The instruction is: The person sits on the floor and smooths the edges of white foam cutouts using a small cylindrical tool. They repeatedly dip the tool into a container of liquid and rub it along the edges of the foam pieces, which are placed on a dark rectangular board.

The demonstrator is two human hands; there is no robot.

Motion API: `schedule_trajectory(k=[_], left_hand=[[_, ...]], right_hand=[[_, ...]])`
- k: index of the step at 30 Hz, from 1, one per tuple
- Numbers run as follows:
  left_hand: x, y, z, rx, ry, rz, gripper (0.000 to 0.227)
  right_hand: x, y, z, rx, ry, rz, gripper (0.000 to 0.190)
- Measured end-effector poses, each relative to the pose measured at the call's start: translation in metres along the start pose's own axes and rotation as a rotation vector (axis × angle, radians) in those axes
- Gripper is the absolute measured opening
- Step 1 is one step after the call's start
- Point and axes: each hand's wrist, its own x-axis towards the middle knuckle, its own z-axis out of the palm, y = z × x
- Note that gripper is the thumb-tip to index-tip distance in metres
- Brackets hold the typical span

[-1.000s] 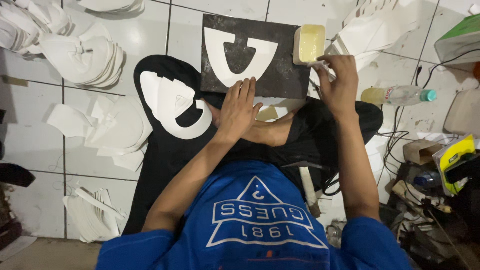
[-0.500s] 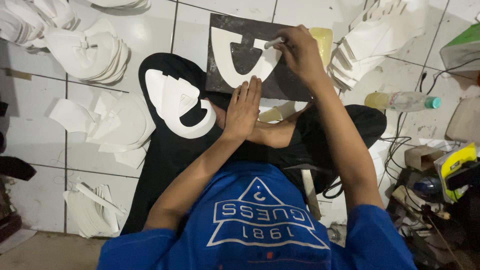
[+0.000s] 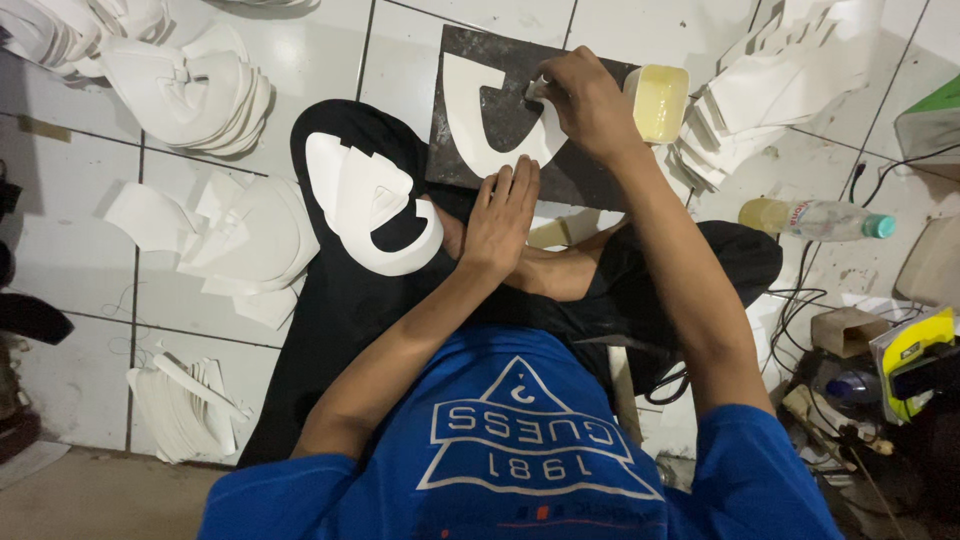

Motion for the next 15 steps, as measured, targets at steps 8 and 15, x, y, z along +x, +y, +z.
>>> schedule_trajectory(k=[8, 15], left_hand=[[0.001, -0.002, -0.008, -0.003, -0.009, 0.012, 0.047], [0.002, -0.004, -0.015, -0.024, 0.021, 0.006, 0.045]], right_hand=[[-0.005, 0.001, -0.006, 0.017, 0.008, 0.011, 0.013], [-0.014, 0.004, -0.007, -0.007, 0.022, -0.040, 0.010]])
